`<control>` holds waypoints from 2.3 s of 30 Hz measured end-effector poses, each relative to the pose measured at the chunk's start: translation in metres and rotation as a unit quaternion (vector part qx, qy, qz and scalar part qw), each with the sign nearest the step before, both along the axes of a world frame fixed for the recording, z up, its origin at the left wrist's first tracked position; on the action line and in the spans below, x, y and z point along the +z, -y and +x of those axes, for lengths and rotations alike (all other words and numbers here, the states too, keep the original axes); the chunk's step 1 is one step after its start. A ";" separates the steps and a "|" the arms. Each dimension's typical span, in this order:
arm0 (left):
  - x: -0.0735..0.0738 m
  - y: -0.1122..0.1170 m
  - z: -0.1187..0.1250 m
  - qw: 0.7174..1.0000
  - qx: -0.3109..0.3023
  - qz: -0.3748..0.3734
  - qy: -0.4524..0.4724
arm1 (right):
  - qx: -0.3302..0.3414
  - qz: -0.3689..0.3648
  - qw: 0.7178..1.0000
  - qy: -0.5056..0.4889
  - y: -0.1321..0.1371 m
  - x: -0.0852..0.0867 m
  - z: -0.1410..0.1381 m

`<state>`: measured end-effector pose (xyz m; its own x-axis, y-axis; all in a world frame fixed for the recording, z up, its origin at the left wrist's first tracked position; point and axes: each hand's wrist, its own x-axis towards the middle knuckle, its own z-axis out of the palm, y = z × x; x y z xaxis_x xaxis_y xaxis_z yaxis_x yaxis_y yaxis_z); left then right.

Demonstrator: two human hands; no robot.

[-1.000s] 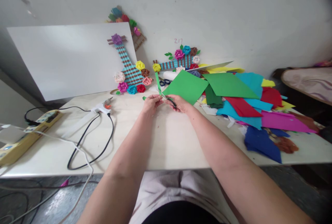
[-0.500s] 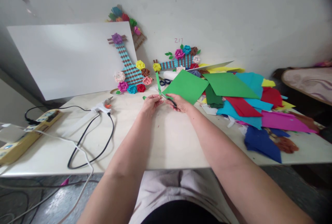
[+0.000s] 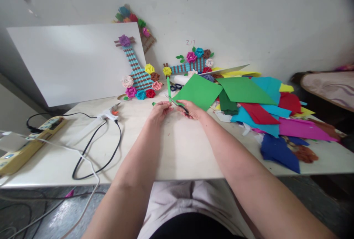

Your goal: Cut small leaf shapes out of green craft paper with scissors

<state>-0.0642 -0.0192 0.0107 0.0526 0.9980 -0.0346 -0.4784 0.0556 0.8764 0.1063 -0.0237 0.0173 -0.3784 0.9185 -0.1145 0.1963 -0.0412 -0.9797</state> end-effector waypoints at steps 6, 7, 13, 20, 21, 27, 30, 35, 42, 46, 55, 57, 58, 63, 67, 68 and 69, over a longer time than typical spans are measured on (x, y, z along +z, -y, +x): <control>0.000 0.001 -0.005 1.000 -0.020 -0.010 -0.017 | 0.007 -0.004 1.000 -0.004 0.002 0.002 0.000; 0.000 0.000 -0.006 1.000 -0.025 -0.008 -0.015 | 0.007 -0.004 1.000 -0.003 0.002 0.002 0.000; 0.000 -0.003 -0.006 0.999 -0.027 -0.014 0.011 | 0.005 -0.003 1.000 0.013 0.003 0.004 0.000; 0.000 0.001 -0.003 1.000 -0.024 0.003 -0.008 | 0.012 0.018 0.999 0.036 0.000 0.000 0.000; 0.000 0.001 -0.003 1.000 -0.024 0.009 -0.007 | 0.013 0.021 0.999 0.040 -0.001 -0.001 0.000; -0.002 0.000 -0.004 1.000 -0.015 0.017 -0.006 | 0.015 0.028 0.999 0.042 0.001 -0.001 0.001; -0.002 0.000 -0.004 1.000 -0.014 0.013 -0.011 | 0.014 0.027 0.999 0.034 0.002 -0.001 0.002; -0.002 0.000 -0.004 1.000 -0.016 0.012 -0.015 | 0.014 0.025 0.999 0.036 0.001 -0.002 0.002; -0.004 -0.002 -0.004 0.999 -0.027 0.017 -0.012 | 0.020 0.016 0.999 0.032 0.005 0.003 0.001; -0.004 -0.002 -0.005 0.999 -0.032 0.020 -0.012 | 0.022 0.018 0.999 0.029 0.006 0.003 0.000; -0.004 -0.001 -0.006 0.999 -0.036 0.025 -0.011 | 0.023 0.022 0.999 0.026 0.004 0.001 0.000; -0.005 -0.002 -0.006 0.999 -0.038 0.027 -0.011 | 0.022 0.020 0.999 0.026 0.004 0.002 0.000; -0.005 -0.003 -0.007 0.999 -0.039 0.029 -0.010 | 0.024 0.021 0.999 0.023 0.005 0.002 0.000; -0.007 -0.004 -0.007 0.999 -0.040 0.032 -0.007 | 0.030 0.021 0.999 0.017 0.005 0.002 0.000; -0.006 -0.003 -0.007 0.999 -0.040 0.028 -0.012 | 0.020 0.014 0.999 0.023 0.006 0.002 -0.002; -0.005 -0.003 -0.007 0.999 -0.040 0.027 -0.013 | 0.016 0.011 1.000 0.023 0.006 0.002 -0.002; -0.005 -0.003 -0.007 0.999 -0.040 0.028 -0.012 | 0.014 0.010 1.000 0.022 0.006 0.003 -0.003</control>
